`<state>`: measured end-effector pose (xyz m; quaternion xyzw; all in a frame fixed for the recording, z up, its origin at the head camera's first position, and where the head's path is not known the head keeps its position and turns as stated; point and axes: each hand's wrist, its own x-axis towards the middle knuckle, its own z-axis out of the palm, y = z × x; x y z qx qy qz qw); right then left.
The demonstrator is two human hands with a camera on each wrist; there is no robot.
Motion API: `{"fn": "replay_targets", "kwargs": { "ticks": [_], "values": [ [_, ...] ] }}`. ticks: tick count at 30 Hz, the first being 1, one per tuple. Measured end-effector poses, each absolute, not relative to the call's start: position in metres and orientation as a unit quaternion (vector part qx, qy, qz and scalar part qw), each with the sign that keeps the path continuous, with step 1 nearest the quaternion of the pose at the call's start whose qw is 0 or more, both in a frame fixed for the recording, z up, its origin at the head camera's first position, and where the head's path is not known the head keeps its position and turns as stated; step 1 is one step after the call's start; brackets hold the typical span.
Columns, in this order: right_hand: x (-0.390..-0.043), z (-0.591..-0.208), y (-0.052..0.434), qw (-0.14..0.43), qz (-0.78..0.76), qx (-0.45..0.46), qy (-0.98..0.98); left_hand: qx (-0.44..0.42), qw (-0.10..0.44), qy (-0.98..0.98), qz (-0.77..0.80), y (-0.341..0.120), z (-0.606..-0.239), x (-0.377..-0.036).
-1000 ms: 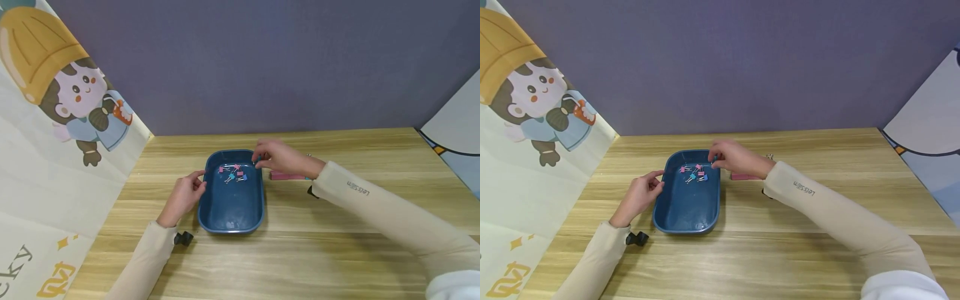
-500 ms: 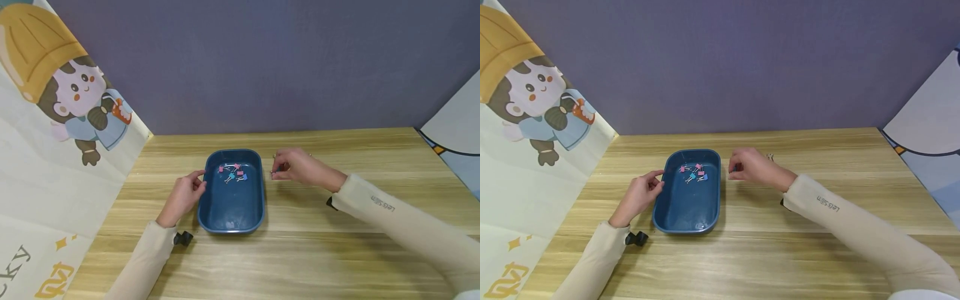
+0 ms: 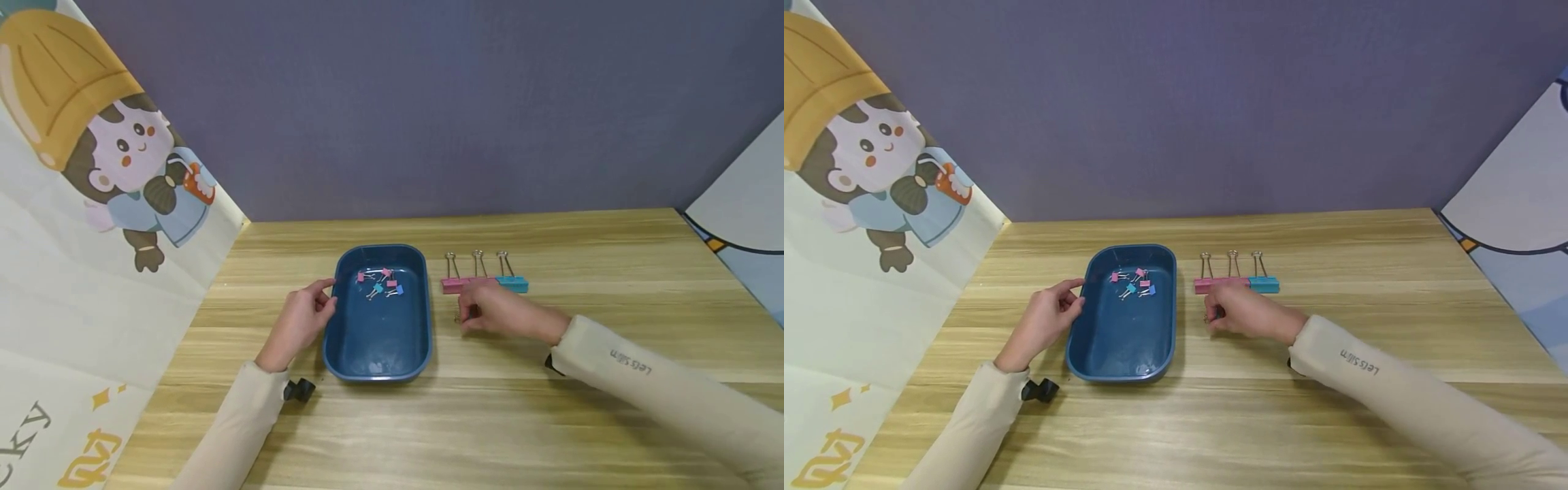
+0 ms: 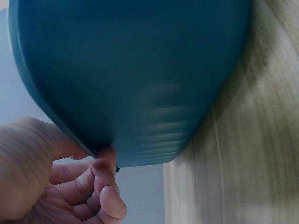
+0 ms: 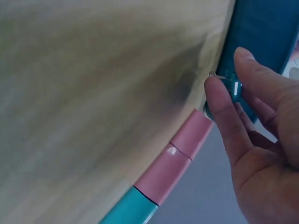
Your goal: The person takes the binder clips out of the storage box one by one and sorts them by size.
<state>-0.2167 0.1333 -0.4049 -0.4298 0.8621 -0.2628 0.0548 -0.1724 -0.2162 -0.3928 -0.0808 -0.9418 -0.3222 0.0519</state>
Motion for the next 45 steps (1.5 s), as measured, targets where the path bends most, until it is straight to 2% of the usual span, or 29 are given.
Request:
{"fn": "replay_targets", "kwargs": {
  "ticks": [5,23,34,45],
  "values": [
    [-0.215,-0.410,0.130,0.086,-0.258,-0.431,0.861,-0.079,0.045,-0.942,-0.322,-0.217,-0.393,-0.173],
    [-0.212,-0.416,0.136,0.056,-0.239,-0.424,0.872,-0.080,0.050,-0.942,-0.321,-0.217,-0.393,-0.173],
    [-0.212,-0.416,0.137,0.063,-0.252,-0.415,0.872,-0.072,0.046,-0.945,-0.316,-0.217,-0.391,-0.171],
    [-0.216,-0.394,0.128,0.014,-0.268,-0.429,0.863,-0.080,0.054,-0.946,-0.310,-0.216,-0.392,-0.172]
  ]
}}
